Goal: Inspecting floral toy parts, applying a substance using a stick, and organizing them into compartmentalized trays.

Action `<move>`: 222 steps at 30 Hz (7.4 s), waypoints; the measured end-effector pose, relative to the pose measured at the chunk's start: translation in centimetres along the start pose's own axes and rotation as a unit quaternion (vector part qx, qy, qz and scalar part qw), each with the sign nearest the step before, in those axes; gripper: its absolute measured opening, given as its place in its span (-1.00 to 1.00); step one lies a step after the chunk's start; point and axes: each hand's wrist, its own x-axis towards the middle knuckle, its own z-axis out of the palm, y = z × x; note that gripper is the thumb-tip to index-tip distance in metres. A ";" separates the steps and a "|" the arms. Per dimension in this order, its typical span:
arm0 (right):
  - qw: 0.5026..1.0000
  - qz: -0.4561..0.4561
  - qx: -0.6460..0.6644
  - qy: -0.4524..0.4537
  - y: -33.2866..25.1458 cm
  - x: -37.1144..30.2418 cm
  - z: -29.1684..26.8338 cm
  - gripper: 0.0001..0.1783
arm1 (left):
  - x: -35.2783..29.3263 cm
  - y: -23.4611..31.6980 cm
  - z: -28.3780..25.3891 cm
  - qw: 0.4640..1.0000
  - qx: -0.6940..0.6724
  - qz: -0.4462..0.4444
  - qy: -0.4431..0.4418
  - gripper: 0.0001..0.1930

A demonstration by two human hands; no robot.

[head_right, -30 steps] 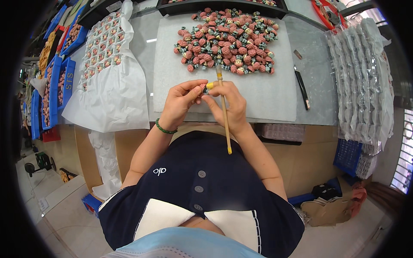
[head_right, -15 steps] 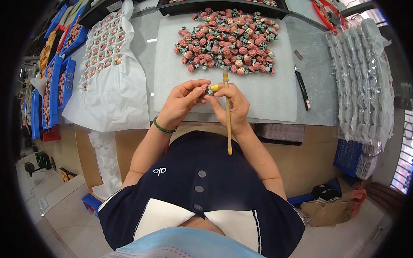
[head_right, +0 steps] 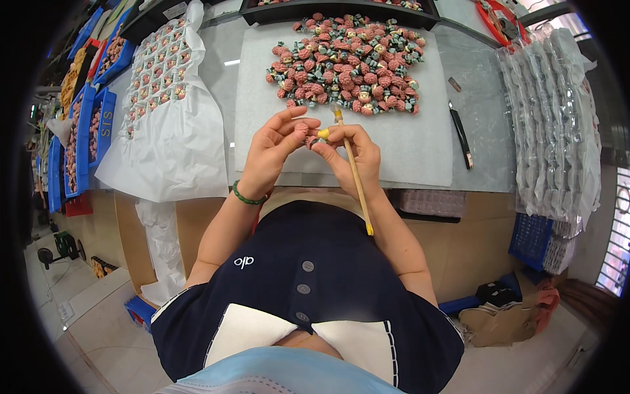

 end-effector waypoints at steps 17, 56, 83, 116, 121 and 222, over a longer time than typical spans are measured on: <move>0.994 0.007 0.049 0.094 -1.8 -1.2 13.4 -0.83 | -7.2 4.7 -8.0 0.991 0.077 0.109 0.005 -0.64; 0.996 -0.036 -0.069 0.034 1.1 -0.7 3.6 -0.89 | 3.6 7.1 -9.9 0.703 0.636 0.276 0.158 -0.75; 0.987 0.106 0.108 0.055 0.9 -1.0 3.7 -0.80 | -0.7 -0.8 -2.8 0.999 0.042 -0.008 0.025 -0.76; 0.991 -0.059 -0.114 -0.037 -3.0 1.4 0.6 -0.61 | -0.4 -1.0 -2.5 0.997 -0.056 -0.051 0.010 -0.76; 0.993 -0.022 -0.117 -0.004 -2.4 1.5 1.8 -0.65 | -0.7 -1.1 -2.1 0.997 -0.069 -0.038 0.009 -0.75; 0.993 -0.057 -0.100 0.014 0.2 -0.6 2.4 -0.69 | -0.6 0.0 -2.6 0.989 0.093 0.114 0.019 -0.75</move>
